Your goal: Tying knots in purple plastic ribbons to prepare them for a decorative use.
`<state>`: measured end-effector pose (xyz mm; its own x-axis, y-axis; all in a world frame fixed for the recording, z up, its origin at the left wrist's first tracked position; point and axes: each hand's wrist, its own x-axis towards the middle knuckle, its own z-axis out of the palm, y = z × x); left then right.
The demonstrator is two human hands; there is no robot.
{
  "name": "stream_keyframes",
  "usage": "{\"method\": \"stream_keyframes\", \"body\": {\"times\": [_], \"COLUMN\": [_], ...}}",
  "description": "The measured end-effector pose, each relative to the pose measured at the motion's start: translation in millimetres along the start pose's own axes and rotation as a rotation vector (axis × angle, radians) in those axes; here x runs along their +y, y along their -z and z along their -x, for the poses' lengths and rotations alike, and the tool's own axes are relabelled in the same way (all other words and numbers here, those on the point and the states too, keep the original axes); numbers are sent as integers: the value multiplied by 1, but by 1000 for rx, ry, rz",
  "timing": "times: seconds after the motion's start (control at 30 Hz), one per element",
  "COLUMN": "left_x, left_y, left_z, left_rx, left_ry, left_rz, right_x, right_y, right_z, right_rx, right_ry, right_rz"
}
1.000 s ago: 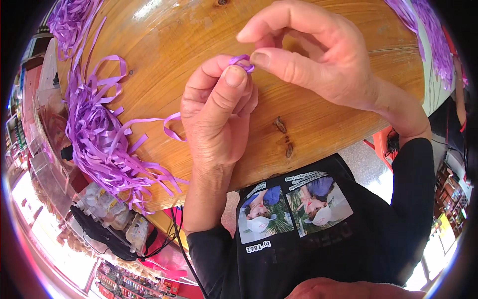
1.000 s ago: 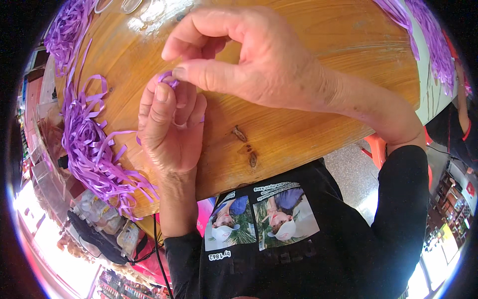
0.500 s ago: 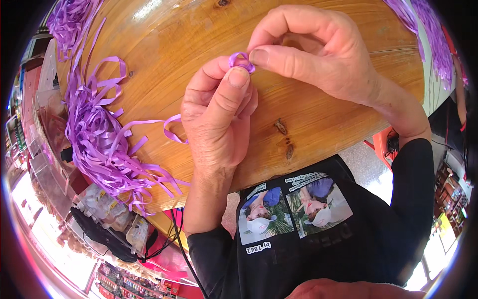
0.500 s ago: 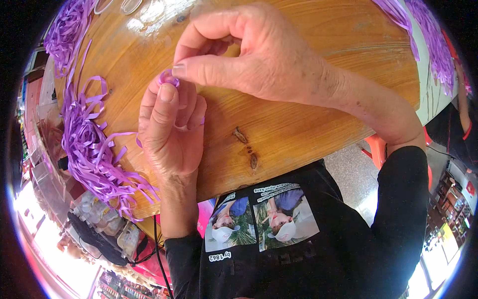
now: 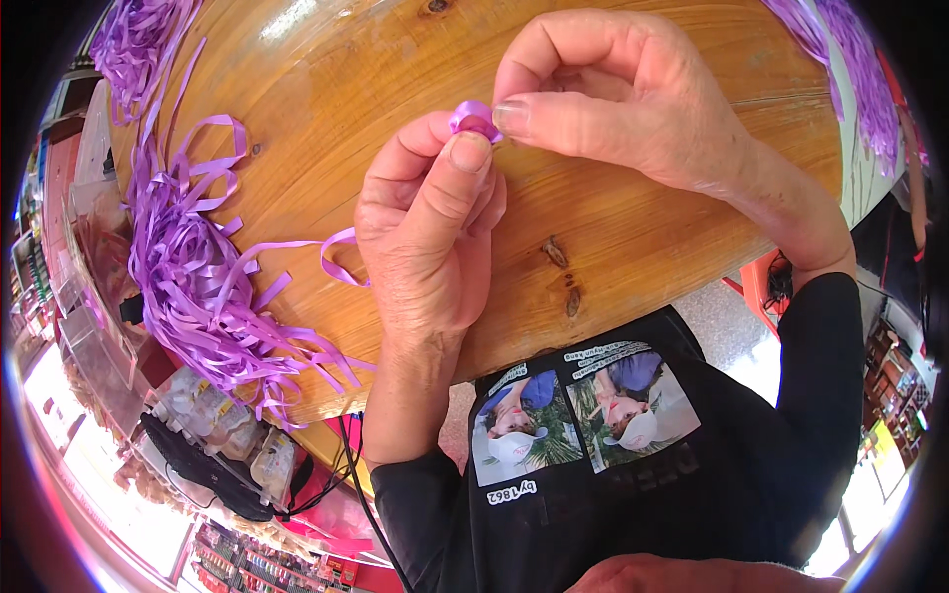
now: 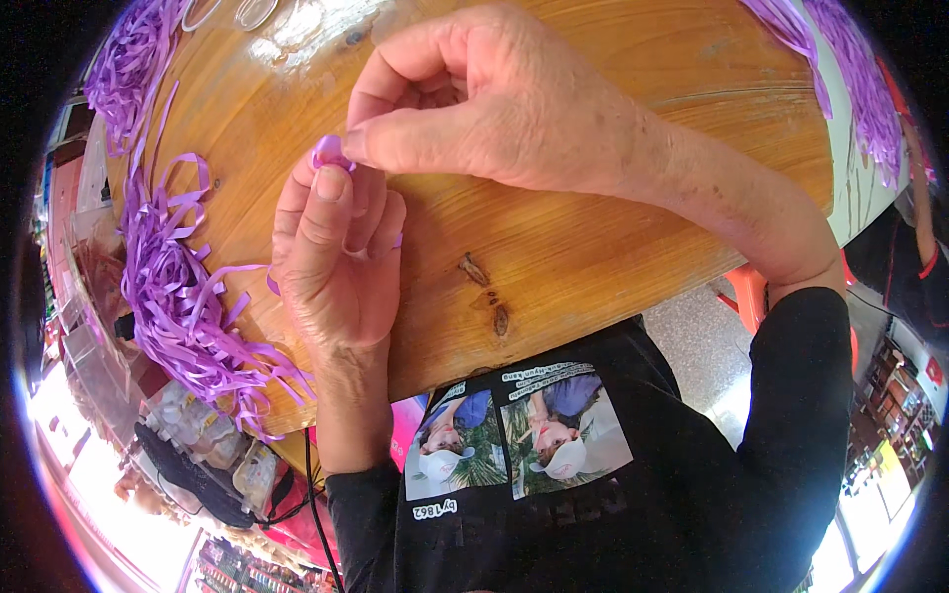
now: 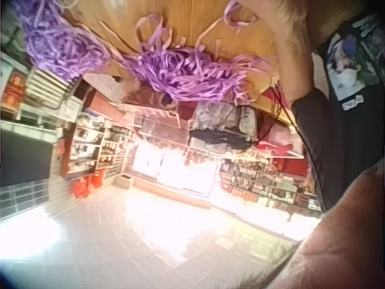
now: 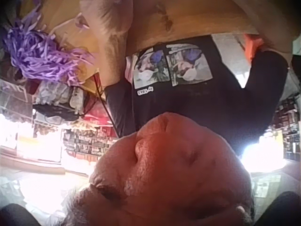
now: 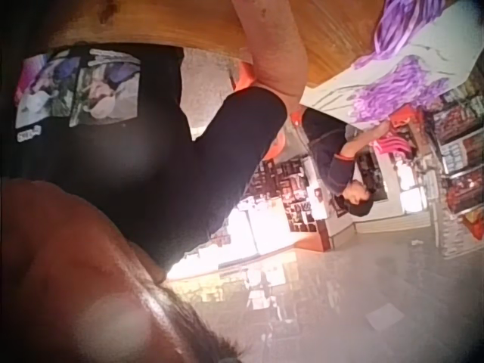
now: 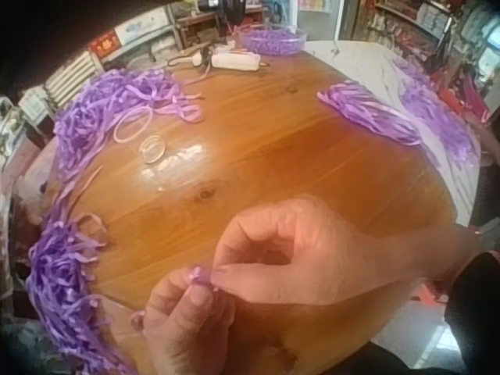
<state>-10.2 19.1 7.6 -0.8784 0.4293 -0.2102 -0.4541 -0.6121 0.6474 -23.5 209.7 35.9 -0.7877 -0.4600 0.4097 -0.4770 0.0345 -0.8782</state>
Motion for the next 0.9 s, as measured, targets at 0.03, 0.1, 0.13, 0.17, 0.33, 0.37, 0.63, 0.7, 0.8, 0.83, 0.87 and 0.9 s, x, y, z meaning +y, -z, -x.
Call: {"method": "stream_keyframes", "body": {"times": [0.03, 0.1, 0.13, 0.17, 0.33, 0.37, 0.63, 0.7, 0.8, 0.83, 0.87, 0.9], "left_x": [0, 0, 0, 1, 1, 1, 0, -1, 2, 4, 3, 3], "left_y": [0, 0, 0, 1, 2, 2, -3, -4, 0, 2, 3, 3], "left_z": [0, 0, 0, -1, -1, -1, 3, 4, 0, -1, -1, 0], "left_rx": [7, -17, -40, -41, -24, -22, 51, 66, 8, -79, -66, -78], "left_ry": [4, 22, 37, 38, 30, 29, 7, -1, 52, 110, 115, 143], "left_rz": [-6, 17, 37, 37, 49, 50, -23, -25, 27, 84, 85, 130], "right_x": [8, 17, 20, 22, 9, 8, 4, 10, 11, 9, 2, 1], "right_y": [1, 2, 3, 3, 0, 1, 0, 2, 3, 4, 3, 2], "right_z": [3, 12, 15, 16, -2, -10, 0, 4, 5, 3, 4, 2], "right_rx": [-29, 4, 16, 10, 55, 29, 75, 76, 30, 14, 92, 115], "right_ry": [250, 256, 258, 259, 210, 241, 272, 214, 213, 219, -197, -406], "right_rz": [163, 257, 289, 270, 143, 61, 195, 188, 152, 140, -116, -243]}}
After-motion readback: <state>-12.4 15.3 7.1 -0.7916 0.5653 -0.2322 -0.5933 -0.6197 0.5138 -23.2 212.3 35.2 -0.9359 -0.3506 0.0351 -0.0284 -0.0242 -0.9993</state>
